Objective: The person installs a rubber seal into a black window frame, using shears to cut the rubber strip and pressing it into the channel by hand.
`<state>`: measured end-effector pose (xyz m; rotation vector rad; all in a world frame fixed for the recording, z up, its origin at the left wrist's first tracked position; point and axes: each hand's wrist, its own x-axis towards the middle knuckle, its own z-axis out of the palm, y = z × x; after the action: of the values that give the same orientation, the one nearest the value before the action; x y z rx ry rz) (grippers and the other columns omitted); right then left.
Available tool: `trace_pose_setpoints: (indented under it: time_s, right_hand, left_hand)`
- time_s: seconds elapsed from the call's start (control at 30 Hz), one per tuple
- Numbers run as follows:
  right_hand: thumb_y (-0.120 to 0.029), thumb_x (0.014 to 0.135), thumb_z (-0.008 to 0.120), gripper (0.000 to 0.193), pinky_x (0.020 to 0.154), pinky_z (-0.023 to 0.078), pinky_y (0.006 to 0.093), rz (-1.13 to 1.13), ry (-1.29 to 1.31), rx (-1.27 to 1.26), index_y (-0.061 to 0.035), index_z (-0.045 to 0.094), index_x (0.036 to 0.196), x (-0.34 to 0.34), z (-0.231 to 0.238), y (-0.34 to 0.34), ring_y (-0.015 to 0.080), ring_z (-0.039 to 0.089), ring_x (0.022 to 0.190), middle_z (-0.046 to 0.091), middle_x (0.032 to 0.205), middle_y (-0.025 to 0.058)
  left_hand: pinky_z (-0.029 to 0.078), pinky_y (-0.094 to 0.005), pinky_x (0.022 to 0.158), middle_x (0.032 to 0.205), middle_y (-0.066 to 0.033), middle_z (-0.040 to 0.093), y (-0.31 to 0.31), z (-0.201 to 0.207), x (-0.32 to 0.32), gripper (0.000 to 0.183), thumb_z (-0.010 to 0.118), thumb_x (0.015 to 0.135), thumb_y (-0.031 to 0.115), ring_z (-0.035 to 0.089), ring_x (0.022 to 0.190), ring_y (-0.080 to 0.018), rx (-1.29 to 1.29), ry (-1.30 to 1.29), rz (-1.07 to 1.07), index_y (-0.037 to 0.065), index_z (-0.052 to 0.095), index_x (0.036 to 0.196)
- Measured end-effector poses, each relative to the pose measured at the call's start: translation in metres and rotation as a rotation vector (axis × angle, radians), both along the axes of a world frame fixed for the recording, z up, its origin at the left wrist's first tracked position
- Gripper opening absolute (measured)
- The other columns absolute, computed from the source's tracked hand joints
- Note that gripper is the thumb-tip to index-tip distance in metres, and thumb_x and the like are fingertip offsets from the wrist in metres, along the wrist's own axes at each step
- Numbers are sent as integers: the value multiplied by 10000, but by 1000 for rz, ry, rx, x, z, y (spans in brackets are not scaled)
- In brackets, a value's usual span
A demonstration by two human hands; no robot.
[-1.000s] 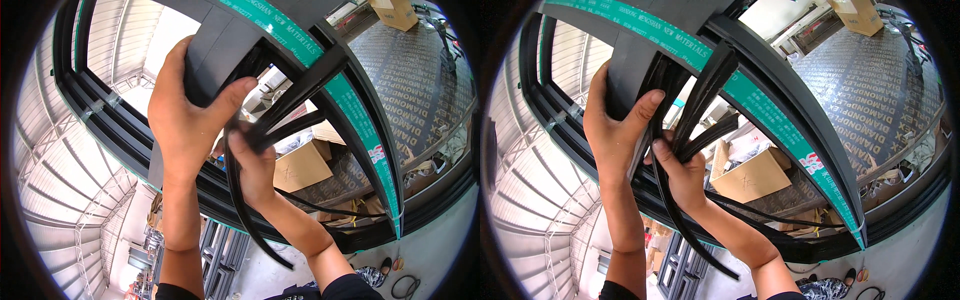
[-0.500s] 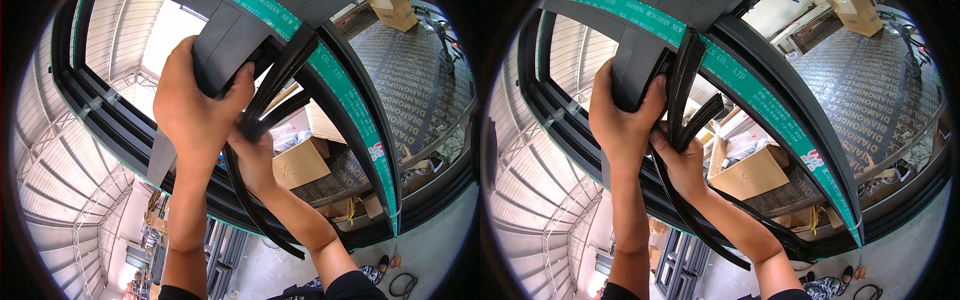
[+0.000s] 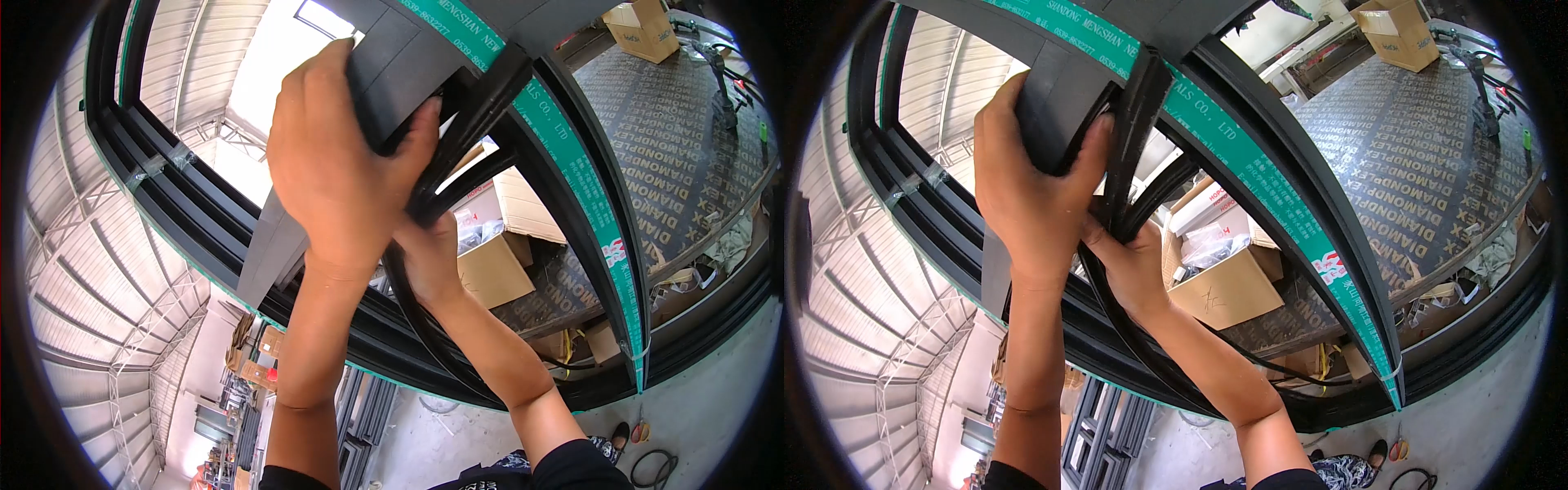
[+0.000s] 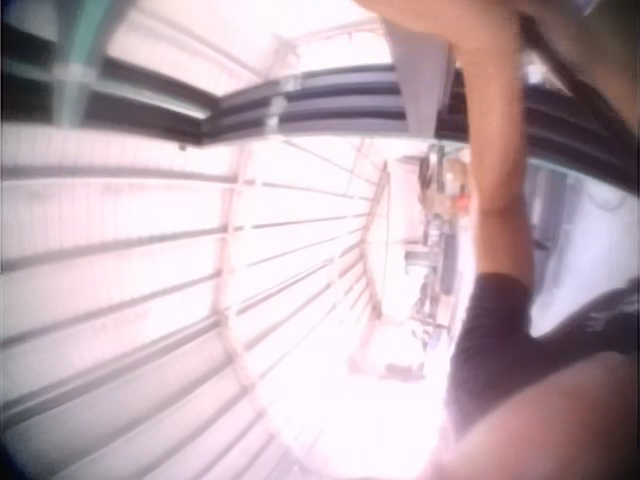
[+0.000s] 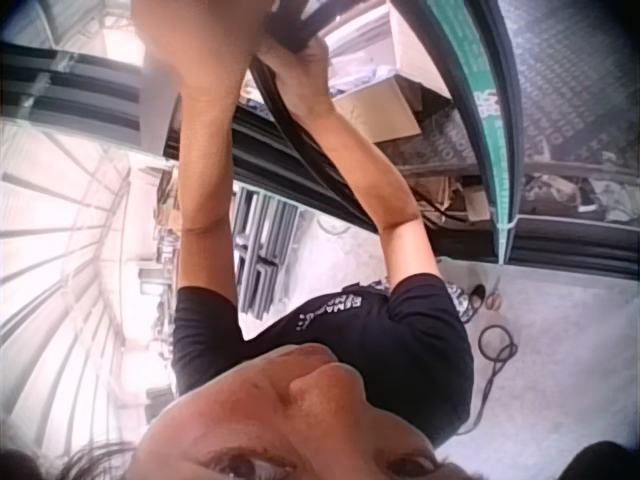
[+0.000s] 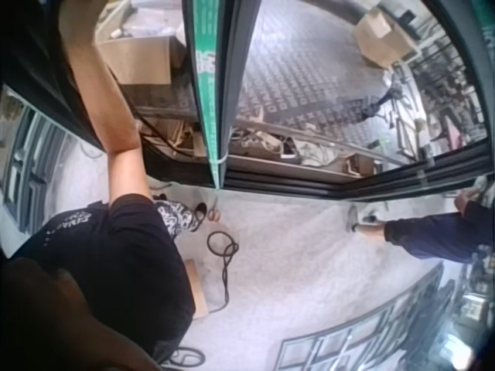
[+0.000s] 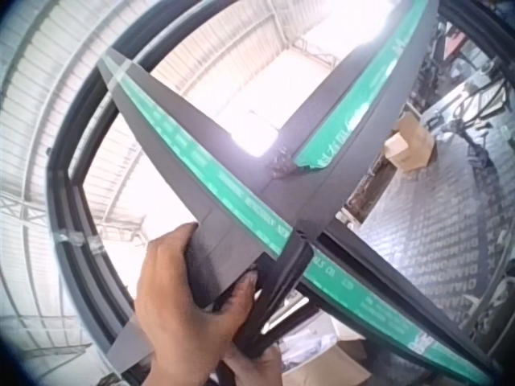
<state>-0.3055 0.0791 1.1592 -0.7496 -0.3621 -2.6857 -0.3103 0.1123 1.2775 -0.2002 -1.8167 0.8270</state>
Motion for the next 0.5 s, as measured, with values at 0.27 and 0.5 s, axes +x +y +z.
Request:
trace_pose_setpoints:
  time_s: [0.27, 0.5]
  right_hand:
    - [-124, 894, 652, 198, 736, 475, 227, 21, 2, 38, 28, 639, 1021, -6, -3, 8, 82, 587, 813, 653, 914, 25]
    - [-126, 904, 640, 187, 751, 454, 227, -90, -91, 42, 14, 617, 1025, -5, 12, 9, 78, 560, 838, 623, 925, 8]
  left_hand:
    - [479, -358, 691, 897, -132, 580, 3, 0, -2, 588, 827, 633, 225, 586, 778, -289, 0, -36, -49, 14, 553, 1108]
    - [488, -350, 697, 946, -129, 602, -7, 8, 21, 710, 826, 626, 198, 609, 821, -294, 25, -180, -31, 35, 514, 1243]
